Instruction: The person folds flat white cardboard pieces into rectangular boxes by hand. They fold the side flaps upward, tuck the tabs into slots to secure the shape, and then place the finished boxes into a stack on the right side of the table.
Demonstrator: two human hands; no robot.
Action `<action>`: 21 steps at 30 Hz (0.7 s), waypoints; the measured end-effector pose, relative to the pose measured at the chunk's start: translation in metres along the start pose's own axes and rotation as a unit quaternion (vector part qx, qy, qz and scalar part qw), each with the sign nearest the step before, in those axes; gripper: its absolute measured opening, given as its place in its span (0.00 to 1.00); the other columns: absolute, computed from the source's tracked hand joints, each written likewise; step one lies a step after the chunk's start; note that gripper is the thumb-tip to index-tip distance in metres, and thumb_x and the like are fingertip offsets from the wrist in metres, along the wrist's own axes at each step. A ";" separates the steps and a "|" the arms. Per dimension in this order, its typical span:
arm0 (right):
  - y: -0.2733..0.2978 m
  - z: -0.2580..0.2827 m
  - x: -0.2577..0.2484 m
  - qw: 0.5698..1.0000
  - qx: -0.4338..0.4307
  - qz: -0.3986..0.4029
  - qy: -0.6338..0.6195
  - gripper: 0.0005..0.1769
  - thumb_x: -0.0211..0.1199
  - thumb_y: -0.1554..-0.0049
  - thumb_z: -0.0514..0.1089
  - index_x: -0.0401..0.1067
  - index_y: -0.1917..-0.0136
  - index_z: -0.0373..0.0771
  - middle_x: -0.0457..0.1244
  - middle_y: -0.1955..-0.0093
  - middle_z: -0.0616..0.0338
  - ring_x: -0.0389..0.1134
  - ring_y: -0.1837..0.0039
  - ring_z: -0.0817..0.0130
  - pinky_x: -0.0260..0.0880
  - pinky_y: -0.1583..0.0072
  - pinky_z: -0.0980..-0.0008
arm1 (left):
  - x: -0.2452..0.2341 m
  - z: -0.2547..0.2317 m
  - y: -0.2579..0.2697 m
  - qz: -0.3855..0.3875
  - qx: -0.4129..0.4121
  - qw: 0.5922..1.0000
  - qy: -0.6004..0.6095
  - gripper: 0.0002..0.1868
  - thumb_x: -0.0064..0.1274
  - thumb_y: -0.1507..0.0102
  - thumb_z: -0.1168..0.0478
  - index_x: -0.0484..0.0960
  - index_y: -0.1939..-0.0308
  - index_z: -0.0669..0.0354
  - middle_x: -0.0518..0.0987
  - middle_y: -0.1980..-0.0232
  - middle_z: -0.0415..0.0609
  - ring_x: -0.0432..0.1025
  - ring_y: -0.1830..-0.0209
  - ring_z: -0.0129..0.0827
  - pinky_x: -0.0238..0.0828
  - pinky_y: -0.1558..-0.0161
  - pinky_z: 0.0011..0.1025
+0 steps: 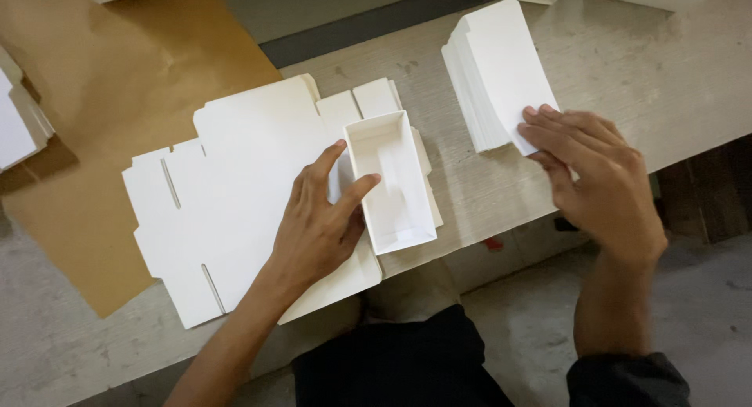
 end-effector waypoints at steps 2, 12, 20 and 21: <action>-0.004 0.005 -0.010 0.999 0.007 -0.037 -0.017 0.25 0.61 0.41 0.16 0.74 0.32 0.25 0.70 0.34 0.39 0.72 0.32 0.47 0.73 0.32 0.52 | 0.001 0.001 0.002 0.007 -0.012 1.000 0.022 0.28 0.60 0.35 0.67 0.68 0.33 0.50 0.55 0.25 0.69 0.60 0.25 0.65 0.67 0.36 0.58; 0.008 0.018 0.022 0.946 -0.083 -0.312 0.017 0.11 0.57 0.33 0.26 0.75 0.57 0.24 0.70 0.55 0.39 0.73 0.47 0.41 0.72 0.44 0.50 | -0.002 0.001 0.002 -0.011 -0.007 0.999 0.042 0.30 0.66 0.40 0.65 0.70 0.36 0.51 0.55 0.26 0.69 0.63 0.29 0.67 0.69 0.37 0.60; 0.010 0.012 0.009 0.986 -0.061 -0.132 -0.078 0.07 0.76 0.43 0.27 0.78 0.53 0.25 0.70 0.43 0.39 0.72 0.40 0.45 0.74 0.36 0.50 | -0.005 -0.005 0.001 0.008 0.008 0.999 0.043 0.27 0.71 0.46 0.54 0.75 0.47 0.52 0.56 0.31 0.65 0.61 0.32 0.65 0.67 0.36 0.59; 0.010 0.017 0.000 0.986 -0.062 -0.132 -0.078 0.07 0.76 0.43 0.27 0.78 0.53 0.25 0.70 0.43 0.39 0.72 0.40 0.45 0.74 0.36 0.50 | -0.003 -0.004 0.002 0.007 0.007 0.999 0.042 0.27 0.71 0.46 0.54 0.75 0.47 0.52 0.56 0.31 0.65 0.61 0.32 0.65 0.67 0.36 0.59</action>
Point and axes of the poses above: each hand's wrist, its own y-axis away from the middle knuckle, its own x-axis out of the palm, z = x × y, the point moved 7 cm from there along -y, towards the middle knuckle
